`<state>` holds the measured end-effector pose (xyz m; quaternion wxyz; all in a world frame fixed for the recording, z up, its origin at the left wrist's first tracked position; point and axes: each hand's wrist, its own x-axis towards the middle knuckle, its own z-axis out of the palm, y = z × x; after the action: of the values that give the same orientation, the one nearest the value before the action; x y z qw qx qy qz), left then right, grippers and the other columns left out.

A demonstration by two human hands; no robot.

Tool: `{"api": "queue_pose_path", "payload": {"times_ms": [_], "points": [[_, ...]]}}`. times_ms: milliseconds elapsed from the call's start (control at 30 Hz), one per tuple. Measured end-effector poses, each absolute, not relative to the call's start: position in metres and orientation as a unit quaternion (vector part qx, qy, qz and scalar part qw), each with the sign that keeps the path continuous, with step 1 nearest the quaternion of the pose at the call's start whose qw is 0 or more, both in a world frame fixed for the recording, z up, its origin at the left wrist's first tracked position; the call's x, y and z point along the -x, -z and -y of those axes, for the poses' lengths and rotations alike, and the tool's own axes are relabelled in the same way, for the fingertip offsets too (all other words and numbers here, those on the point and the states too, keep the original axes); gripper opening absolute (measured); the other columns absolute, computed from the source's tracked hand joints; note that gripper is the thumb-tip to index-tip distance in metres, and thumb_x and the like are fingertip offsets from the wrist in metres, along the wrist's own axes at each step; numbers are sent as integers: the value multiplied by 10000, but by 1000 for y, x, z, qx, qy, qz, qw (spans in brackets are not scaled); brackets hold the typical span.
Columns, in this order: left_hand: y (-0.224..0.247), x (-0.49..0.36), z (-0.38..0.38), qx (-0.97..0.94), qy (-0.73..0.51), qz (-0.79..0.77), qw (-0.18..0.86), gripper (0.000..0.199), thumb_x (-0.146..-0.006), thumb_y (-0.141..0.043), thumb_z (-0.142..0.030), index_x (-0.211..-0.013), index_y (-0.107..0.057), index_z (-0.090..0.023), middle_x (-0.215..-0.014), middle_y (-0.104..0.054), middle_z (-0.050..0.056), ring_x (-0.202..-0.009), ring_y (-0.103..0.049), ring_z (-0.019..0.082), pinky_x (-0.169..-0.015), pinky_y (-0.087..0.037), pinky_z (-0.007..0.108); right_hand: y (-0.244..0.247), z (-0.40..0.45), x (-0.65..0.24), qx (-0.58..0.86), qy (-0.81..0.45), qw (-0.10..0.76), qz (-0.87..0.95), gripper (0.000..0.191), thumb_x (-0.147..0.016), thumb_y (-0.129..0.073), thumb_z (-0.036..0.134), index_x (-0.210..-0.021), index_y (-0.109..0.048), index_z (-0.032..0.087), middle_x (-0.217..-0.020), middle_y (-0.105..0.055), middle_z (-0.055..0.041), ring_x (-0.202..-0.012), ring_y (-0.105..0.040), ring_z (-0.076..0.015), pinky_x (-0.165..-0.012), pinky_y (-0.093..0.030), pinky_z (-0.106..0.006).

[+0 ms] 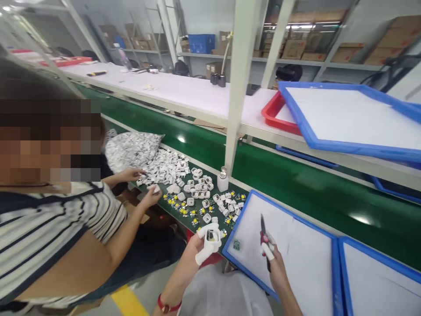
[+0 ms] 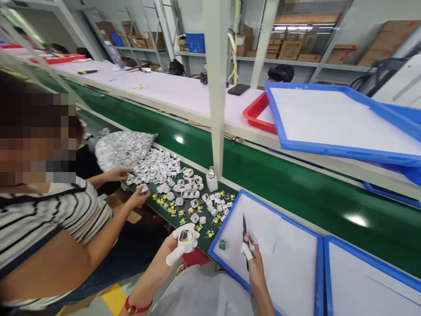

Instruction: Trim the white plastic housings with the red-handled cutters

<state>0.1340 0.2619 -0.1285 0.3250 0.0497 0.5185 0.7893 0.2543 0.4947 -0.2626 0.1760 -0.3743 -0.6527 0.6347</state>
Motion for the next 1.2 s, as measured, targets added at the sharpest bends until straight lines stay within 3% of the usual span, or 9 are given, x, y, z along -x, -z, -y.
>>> {"api": "queue_pose_path", "payload": {"times_ms": [100,167,233,300,433,633,800,1067,1200], "points": [[116,-133,-249,-144,-778,-554,257,589,-635,-889,-503,-1154,-732,-272,-1033,-767,71,-869,-681,147,-860,-556,275,216,-487,-245,315,-794,118,506,654,-578,-757,771,-960,-677,247,-1378,-614,-102,-1342,-532,-372,-1075,-534,-538],[108,-133,-240,-185,-729,-635,175,543,-703,-844,-438,-1202,-718,-263,-1096,-761,90,-980,-701,190,-926,-574,315,187,-489,-241,282,-779,80,554,665,-611,-725,789,-993,-704,245,-1382,-616,-122,-1298,-568,-392,-1011,-577,-545],[99,-133,-234,-216,-650,-727,53,480,-737,-802,-344,-1201,-723,-248,-1132,-750,103,-1013,-709,212,-933,-597,345,161,-493,-241,223,-677,48,700,667,-675,-655,808,-998,-741,230,-1366,-632,-145,-1299,-576,-390,-1067,-553,-538],[92,-134,-230,-249,-558,-787,-81,425,-767,-755,-245,-1191,-722,-234,-1132,-741,107,-999,-717,202,-906,-618,336,136,-496,-244,104,-511,43,852,520,-817,-601,703,-1054,-748,264,-1379,-631,-109,-1307,-589,-315,-1106,-546,-462],[82,-136,-224,-308,-431,-816,-231,397,-826,-685,-146,-1215,-644,-213,-1142,-708,92,-1014,-697,159,-894,-617,269,90,-491,-249,-131,-176,149,964,177,-937,-574,414,-1017,-713,339,-1233,-689,-34,-1140,-666,-197,-849,-655,-303],[73,-140,-220,-337,-353,-831,-267,346,-901,-591,-166,-1242,-571,-226,-1120,-689,69,-1006,-661,148,-892,-600,257,62,-476,-251,-219,-45,247,943,192,-919,-556,313,-749,-627,259,-1050,-708,-83,-991,-644,-231,-692,-613,-307],[74,-146,-220,-333,-365,-834,-245,453,-862,-608,-109,-1290,-538,-239,-1147,-683,86,-1057,-677,192,-892,-610,326,60,-470,-252,-221,-44,246,943,102,-917,-591,322,-903,-665,254,-1129,-686,-82,-980,-611,-224,-741,-572,-321],[74,-155,-218,-331,-354,-842,-237,491,-862,-560,-82,-1319,-516,-254,-1181,-648,57,-1107,-638,144,-963,-562,268,57,-467,-259,-234,-61,236,941,92,-914,-591,312,-847,-620,255,-1076,-676,-84,-996,-586,-233,-735,-578,-318],[72,-159,-219,-344,-343,-840,-242,467,-881,-548,-81,-1318,-519,-241,-1175,-625,43,-1082,-601,121,-951,-530,219,53,-465,-261,-234,-71,241,939,151,-922,-549,267,-776,-583,249,-899,-657,-75,-936,-588,-231,-683,-570,-300]]}}
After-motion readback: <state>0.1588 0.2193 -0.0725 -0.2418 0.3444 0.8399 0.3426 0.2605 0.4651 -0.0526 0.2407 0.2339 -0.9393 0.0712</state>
